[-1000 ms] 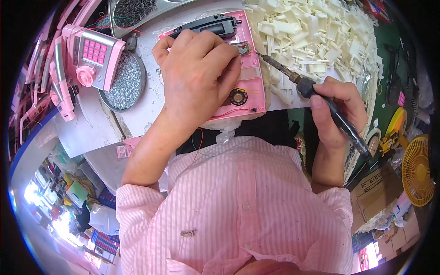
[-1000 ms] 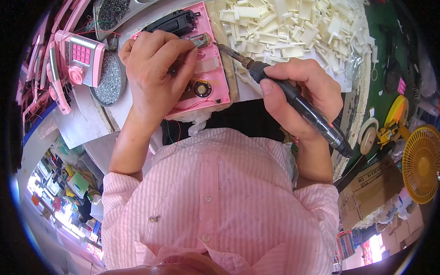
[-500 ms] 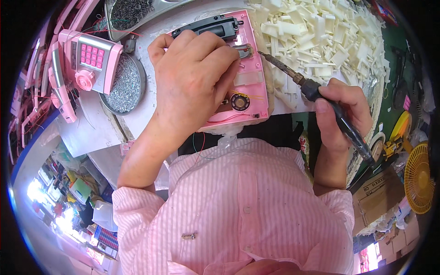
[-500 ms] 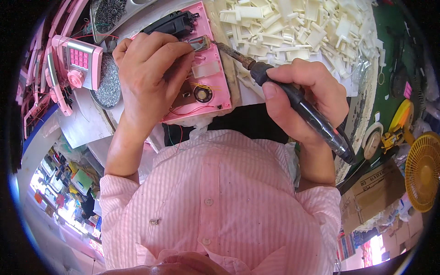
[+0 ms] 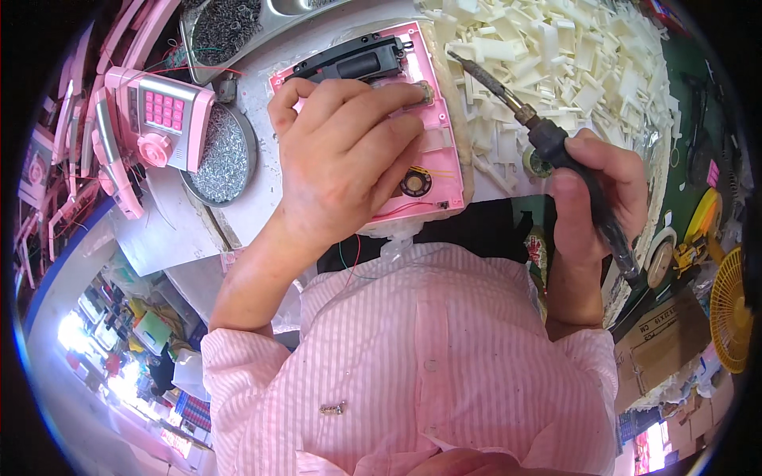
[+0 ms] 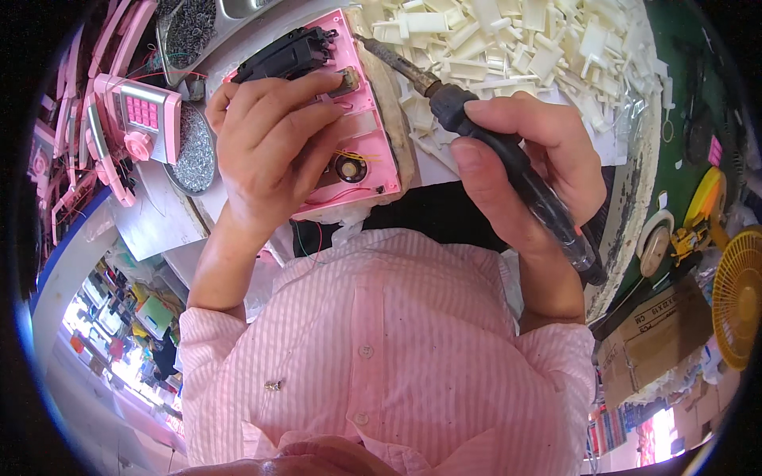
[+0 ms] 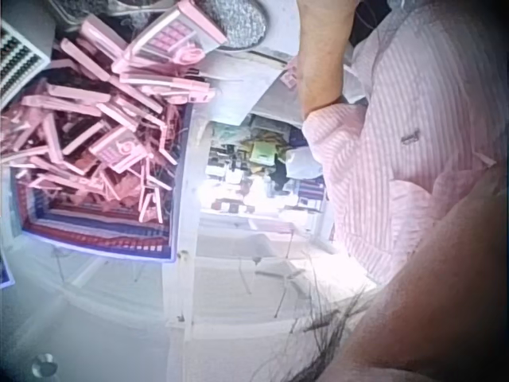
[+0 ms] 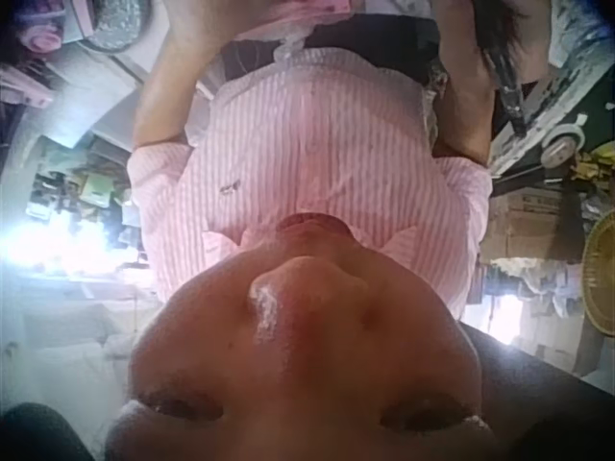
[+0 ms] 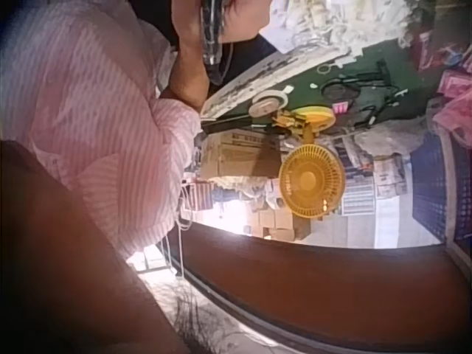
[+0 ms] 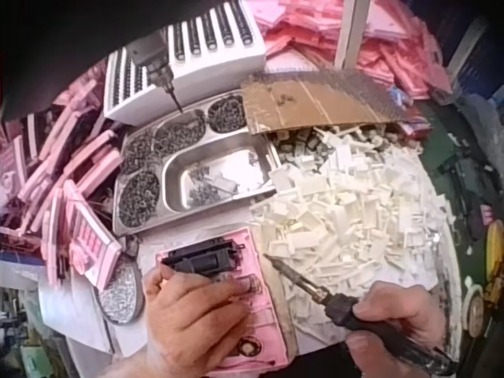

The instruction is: Assembling and soldering electronic components inside toy cash registers at a factory workstation.

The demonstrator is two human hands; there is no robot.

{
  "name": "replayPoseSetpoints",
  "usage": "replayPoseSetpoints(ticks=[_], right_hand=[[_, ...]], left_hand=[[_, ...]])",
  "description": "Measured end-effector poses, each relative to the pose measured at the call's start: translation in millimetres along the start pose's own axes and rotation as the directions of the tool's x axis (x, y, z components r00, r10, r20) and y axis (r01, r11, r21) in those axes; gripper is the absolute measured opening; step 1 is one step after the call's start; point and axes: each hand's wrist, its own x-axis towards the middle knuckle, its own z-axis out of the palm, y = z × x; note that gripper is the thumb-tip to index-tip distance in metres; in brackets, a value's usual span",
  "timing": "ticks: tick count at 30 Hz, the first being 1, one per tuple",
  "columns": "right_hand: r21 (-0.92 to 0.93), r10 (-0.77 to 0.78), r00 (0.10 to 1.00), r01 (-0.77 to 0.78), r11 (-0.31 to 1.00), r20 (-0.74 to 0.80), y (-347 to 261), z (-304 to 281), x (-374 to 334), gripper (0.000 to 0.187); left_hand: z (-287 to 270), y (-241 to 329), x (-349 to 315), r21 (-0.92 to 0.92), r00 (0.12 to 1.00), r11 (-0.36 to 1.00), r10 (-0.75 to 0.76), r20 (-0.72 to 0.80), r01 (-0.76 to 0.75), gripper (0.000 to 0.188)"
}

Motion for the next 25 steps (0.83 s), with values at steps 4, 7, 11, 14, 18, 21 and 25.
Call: replayPoseSetpoints(ticks=[4, 7, 11, 14, 18, 21, 25], right_hand=[[-0.014, -0.003, 0.999, 0.004, 1.0, 0.04, 1.0, -4.0, 0.2, 0.03], [-0.025, -0.012, 0.999, 0.013, 1.0, 0.047, 1.7, -4.9, 0.2, 0.03], [-0.078, -0.022, 0.999, 0.025, 0.997, 0.037, 2.1, -5.2, 0.2, 0.03], [-0.063, 0.0, 1.0, 0.001, 0.998, 0.015, 0.9, -2.8, -0.3, 0.029], [-0.069, -0.007, 1.0, 0.008, 0.998, 0.028, 1.6, -3.5, 0.2, 0.029], [-0.062, 0.003, 1.0, -0.001, 0.998, 0.028, 2.2, -3.8, -1.3, 0.029], [-0.049, 0.009, 0.999, -0.007, 0.999, 0.04, 1.7, -3.8, -0.7, 0.03]], left_hand=[[-1.2, 0.8, -2.7, 0.008, 0.999, 1.0, 0.012, 0.038, -0.012, 0.026], [-1.0, 2.0, -3.4, 0.006, 0.999, 1.0, 0.011, 0.052, -0.011, 0.025], [-3.0, 5.1, -3.6, 0.005, 0.997, 1.0, -0.004, 0.074, 0.003, 0.023], [-1.6, 5.9, -5.8, -0.001, 0.996, 1.0, -0.005, 0.092, 0.005, 0.021], [1.4, 4.1, -9.1, 0.003, 0.998, 1.0, -0.016, 0.067, 0.016, 0.018], [-2.9, 5.1, -4.2, -0.007, 0.996, 1.0, -0.021, 0.087, 0.022, 0.019], [-2.9, 3.8, -4.8, -0.01, 0.998, 1.0, -0.018, 0.065, 0.018, 0.019]])
